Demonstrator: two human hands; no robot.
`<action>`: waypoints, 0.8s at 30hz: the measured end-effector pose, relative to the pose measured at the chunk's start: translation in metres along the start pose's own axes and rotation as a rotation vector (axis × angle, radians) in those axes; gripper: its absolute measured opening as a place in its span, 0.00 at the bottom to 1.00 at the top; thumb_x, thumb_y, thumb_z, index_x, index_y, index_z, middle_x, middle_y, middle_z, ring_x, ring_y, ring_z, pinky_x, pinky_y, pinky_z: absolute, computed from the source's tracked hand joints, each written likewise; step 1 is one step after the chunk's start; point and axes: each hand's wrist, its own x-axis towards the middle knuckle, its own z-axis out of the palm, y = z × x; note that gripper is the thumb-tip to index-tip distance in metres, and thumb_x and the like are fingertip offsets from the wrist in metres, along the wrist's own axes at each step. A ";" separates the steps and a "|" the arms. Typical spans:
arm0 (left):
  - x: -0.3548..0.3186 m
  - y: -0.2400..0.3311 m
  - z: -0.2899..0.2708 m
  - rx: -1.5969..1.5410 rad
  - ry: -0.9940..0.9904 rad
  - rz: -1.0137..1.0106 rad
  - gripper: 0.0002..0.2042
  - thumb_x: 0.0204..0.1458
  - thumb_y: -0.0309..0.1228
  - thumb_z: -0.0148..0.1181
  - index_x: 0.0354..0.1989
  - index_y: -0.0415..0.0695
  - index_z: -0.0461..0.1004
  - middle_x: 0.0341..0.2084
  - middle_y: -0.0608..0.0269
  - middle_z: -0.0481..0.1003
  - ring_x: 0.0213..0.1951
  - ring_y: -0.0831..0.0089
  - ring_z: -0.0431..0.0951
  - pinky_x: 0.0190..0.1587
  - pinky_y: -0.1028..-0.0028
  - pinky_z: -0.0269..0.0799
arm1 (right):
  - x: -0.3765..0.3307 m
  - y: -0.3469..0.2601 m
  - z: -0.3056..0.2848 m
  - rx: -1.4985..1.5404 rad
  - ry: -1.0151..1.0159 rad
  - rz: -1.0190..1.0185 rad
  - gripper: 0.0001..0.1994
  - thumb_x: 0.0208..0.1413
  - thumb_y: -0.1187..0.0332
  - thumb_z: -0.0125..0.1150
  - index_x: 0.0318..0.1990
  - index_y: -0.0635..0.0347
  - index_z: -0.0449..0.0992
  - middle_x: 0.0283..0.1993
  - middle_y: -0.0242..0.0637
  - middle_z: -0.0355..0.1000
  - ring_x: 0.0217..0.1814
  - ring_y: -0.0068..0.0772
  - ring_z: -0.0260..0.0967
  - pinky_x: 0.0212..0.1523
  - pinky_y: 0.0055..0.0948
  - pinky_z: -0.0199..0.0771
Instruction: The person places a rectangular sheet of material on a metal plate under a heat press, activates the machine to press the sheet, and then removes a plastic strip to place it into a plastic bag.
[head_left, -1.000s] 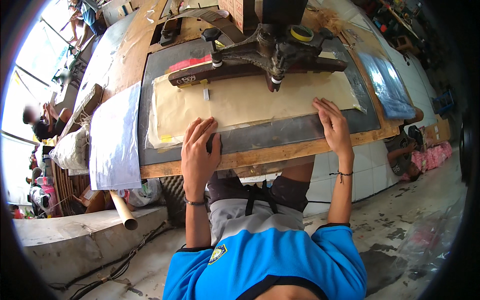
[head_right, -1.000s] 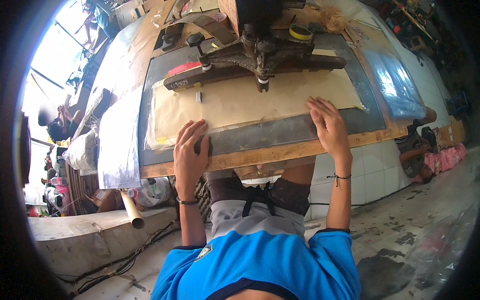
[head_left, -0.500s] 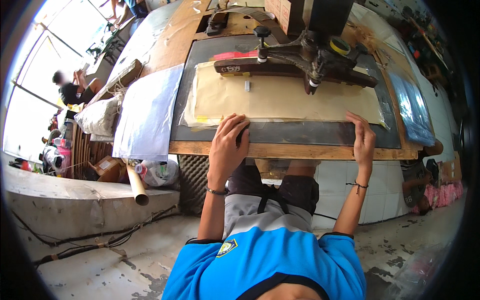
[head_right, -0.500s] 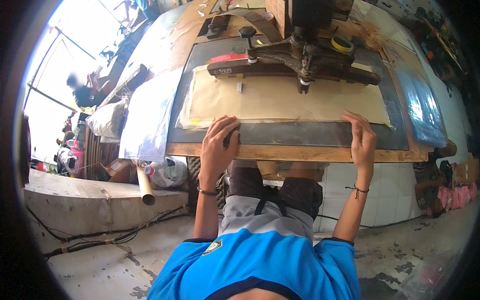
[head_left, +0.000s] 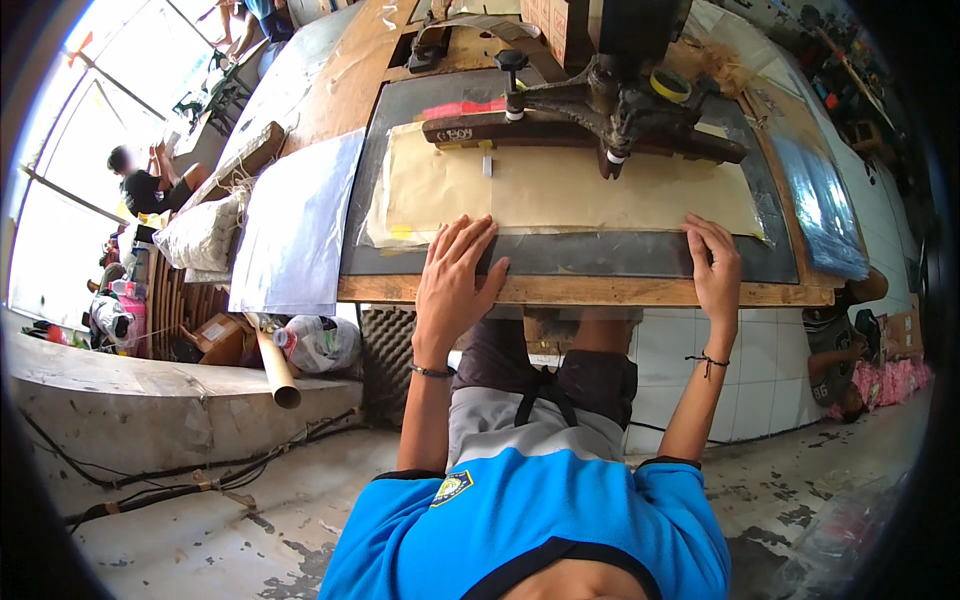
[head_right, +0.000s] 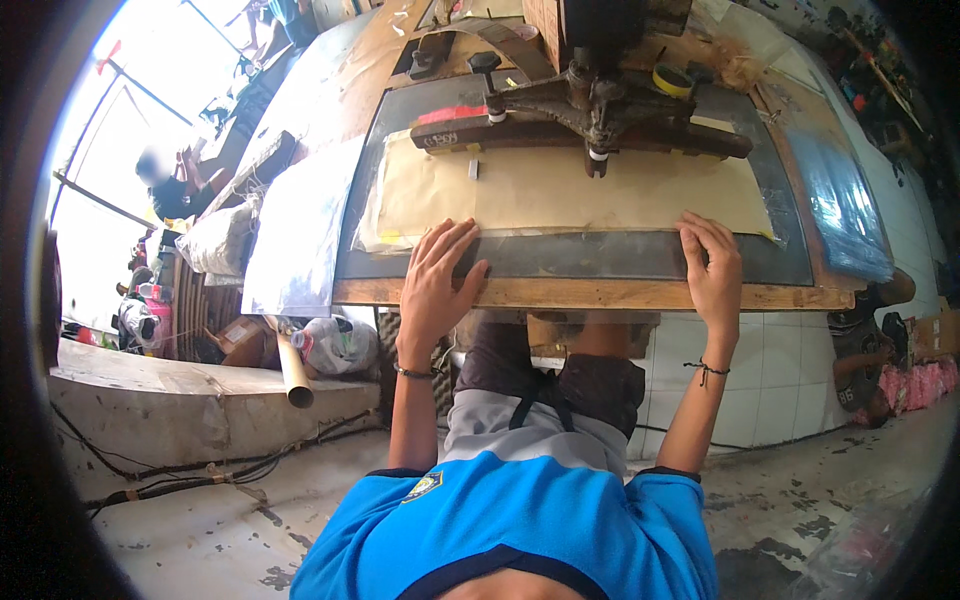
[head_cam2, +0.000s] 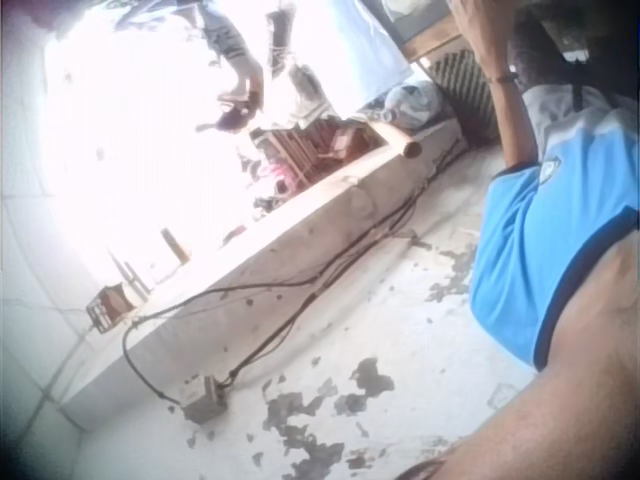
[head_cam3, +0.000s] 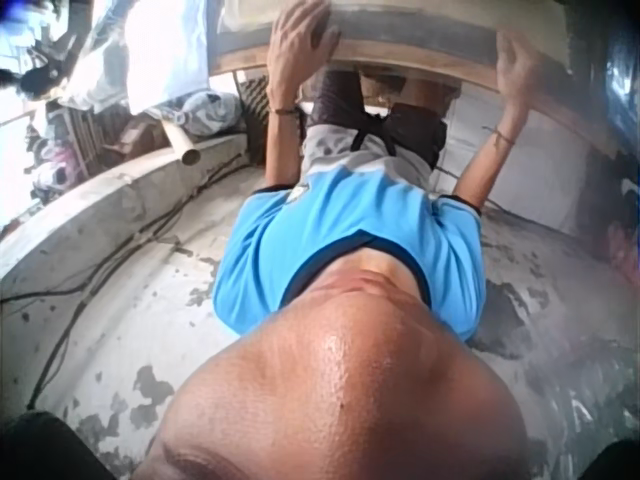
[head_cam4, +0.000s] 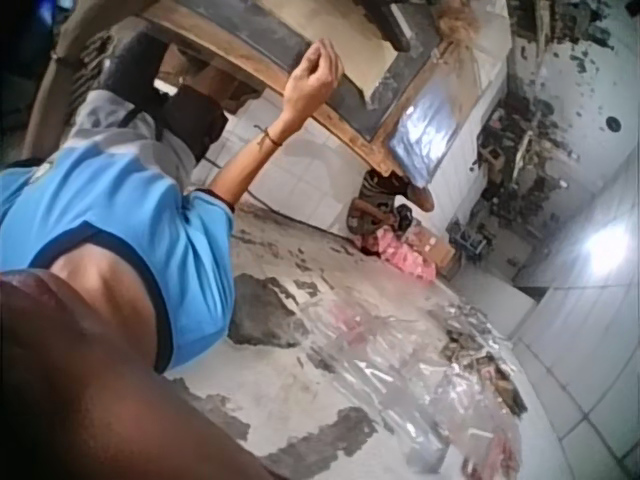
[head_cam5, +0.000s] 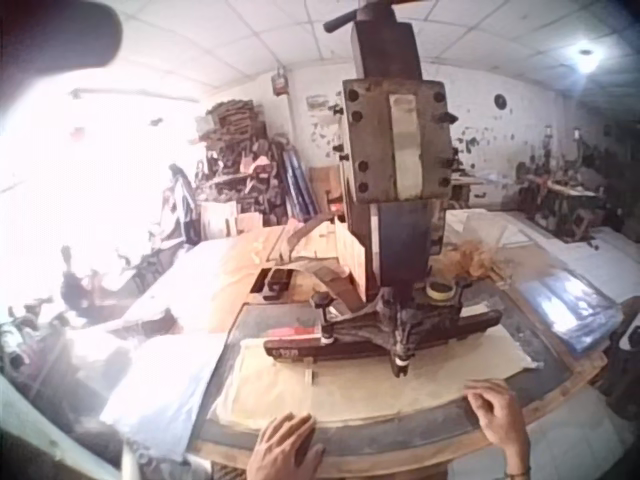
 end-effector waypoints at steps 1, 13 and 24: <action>0.000 0.000 0.000 0.006 -0.001 0.000 0.21 0.57 0.35 0.64 0.58 0.43 0.77 0.60 0.59 0.75 0.67 0.54 0.67 0.71 0.57 0.60 | 0.001 0.000 -0.001 -0.015 -0.008 -0.005 0.15 0.69 0.62 0.55 0.45 0.65 0.83 0.53 0.42 0.80 0.59 0.44 0.74 0.60 0.39 0.71; 0.000 -0.001 -0.002 -0.014 0.015 0.006 0.20 0.57 0.34 0.63 0.57 0.42 0.77 0.60 0.59 0.75 0.65 0.54 0.68 0.71 0.56 0.59 | 0.001 0.000 0.002 -0.003 -0.010 -0.008 0.16 0.69 0.59 0.56 0.45 0.63 0.83 0.53 0.42 0.80 0.60 0.44 0.73 0.62 0.39 0.70; -0.001 -0.002 -0.001 -0.007 0.019 0.003 0.19 0.57 0.32 0.63 0.57 0.42 0.78 0.59 0.59 0.76 0.65 0.55 0.69 0.71 0.56 0.59 | 0.000 -0.001 0.001 -0.015 -0.023 0.000 0.16 0.69 0.58 0.55 0.44 0.63 0.83 0.53 0.42 0.80 0.60 0.45 0.72 0.63 0.40 0.69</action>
